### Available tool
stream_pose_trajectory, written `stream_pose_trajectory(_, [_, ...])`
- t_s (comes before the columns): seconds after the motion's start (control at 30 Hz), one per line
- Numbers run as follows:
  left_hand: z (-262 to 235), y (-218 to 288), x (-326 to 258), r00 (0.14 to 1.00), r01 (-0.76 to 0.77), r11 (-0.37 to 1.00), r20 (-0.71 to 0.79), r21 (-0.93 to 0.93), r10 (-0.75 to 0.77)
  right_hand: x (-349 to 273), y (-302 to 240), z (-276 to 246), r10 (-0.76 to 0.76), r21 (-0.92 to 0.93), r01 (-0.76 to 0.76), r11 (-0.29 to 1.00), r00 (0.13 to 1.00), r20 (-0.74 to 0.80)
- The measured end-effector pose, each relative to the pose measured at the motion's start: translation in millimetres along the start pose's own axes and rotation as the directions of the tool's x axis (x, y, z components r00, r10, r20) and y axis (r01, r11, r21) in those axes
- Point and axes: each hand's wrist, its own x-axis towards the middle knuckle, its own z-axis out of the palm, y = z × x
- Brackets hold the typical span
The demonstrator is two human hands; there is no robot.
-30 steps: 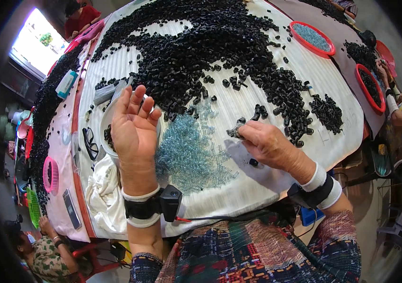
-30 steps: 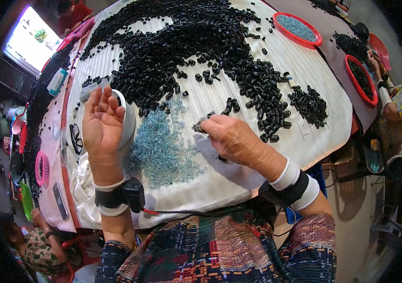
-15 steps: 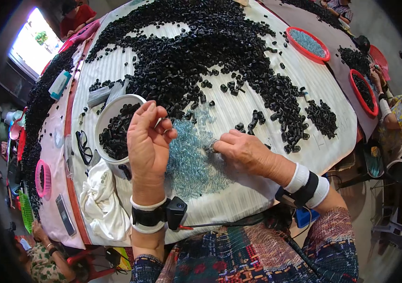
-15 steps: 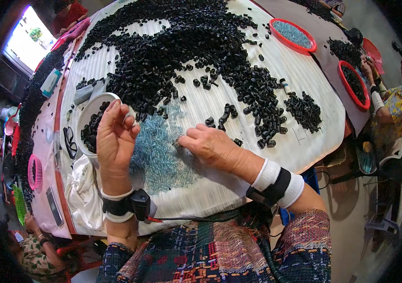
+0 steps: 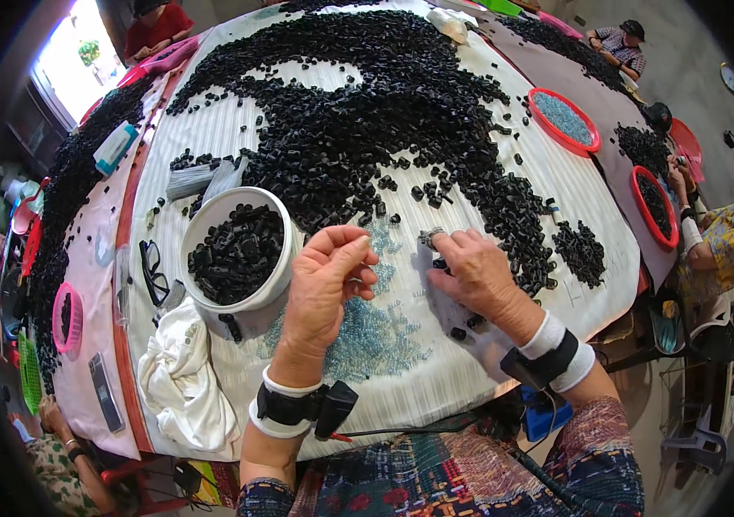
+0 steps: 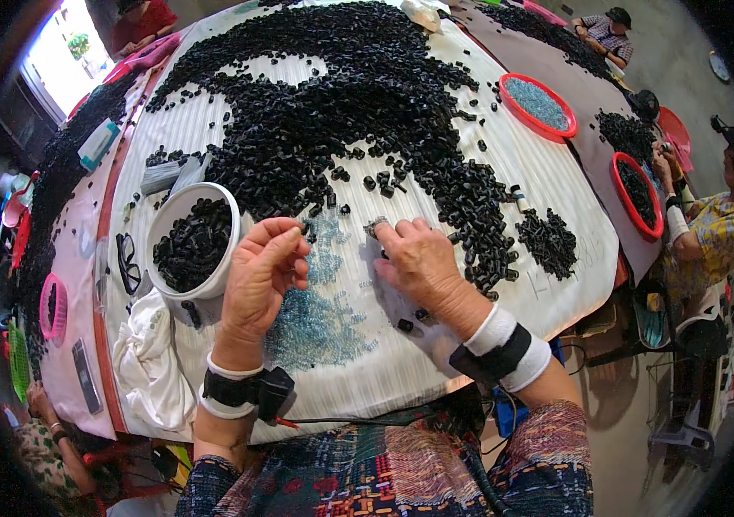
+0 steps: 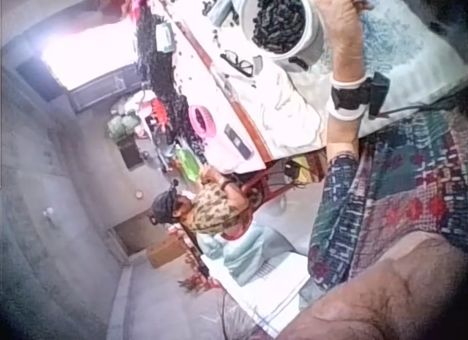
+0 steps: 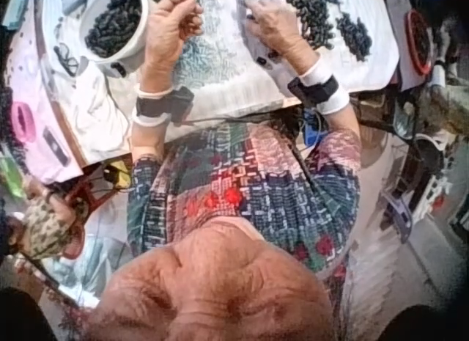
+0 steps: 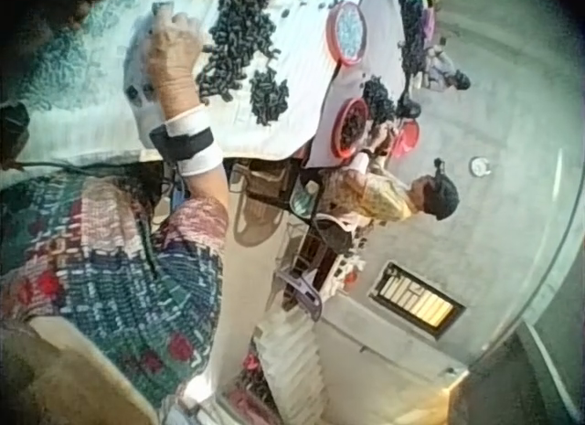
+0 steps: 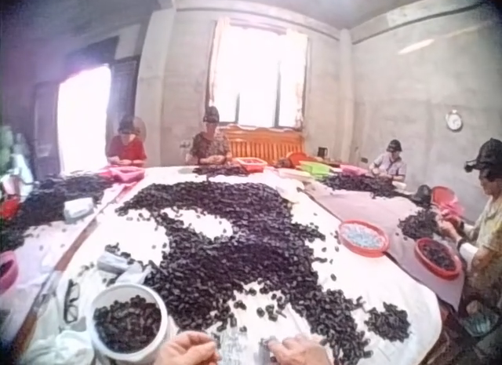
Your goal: The person is manually attaching small black eyelets or plastic components to a larger grey shoe part.
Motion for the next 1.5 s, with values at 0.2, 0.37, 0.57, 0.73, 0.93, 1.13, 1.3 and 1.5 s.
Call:
stream_pose_trajectory(0.2, [5, -7, -1, 0.993, 0.080, 0.989, 0.074, 0.126, -0.090, 3, -6, -3, -0.060, 0.132, 0.078, 0.988, 0.989, -0.133])
stream_pose_trajectory(0.37, [8, -13, -1, 0.981, 0.116, 0.988, 0.142, 0.106, -0.131, 4, -27, -30, -0.230, 0.390, 0.336, 0.857, 0.928, -0.294])
stream_pose_trajectory(0.57, [1, -11, 1, 0.961, 0.110, 0.993, 0.253, 0.034, -0.115, 18, -34, -47, -0.238, 0.582, 0.334, 0.742, 0.942, -0.237])
stream_pose_trajectory(0.73, [1, -6, 4, 0.992, 0.097, 0.988, 0.090, -0.121, -0.087, 15, -12, -31, -0.121, 0.493, 0.150, 0.857, 0.989, -0.090])
stream_pose_trajectory(0.93, [-5, -10, 8, 1.000, 0.017, 0.974, 0.002, -0.227, -0.017, -4, -11, 9, -0.311, 0.286, 0.301, 0.910, 0.950, -0.010])
stream_pose_trajectory(1.13, [-8, -9, 8, 0.998, 0.055, 0.984, -0.017, -0.171, -0.059, -11, -17, 19, -0.298, 0.145, 0.301, 0.943, 0.954, -0.045])
stream_pose_trajectory(1.3, [-2, -16, 5, 0.989, 0.146, 0.962, 0.066, -0.233, -0.134, 5, -25, -18, 0.105, 0.691, 0.015, 0.723, 0.986, -0.131])
stream_pose_trajectory(1.5, [4, -17, 1, 0.988, 0.098, 0.986, 0.132, -0.131, -0.081, 18, -35, -47, -0.068, 0.554, 0.216, 0.804, 0.959, -0.275])
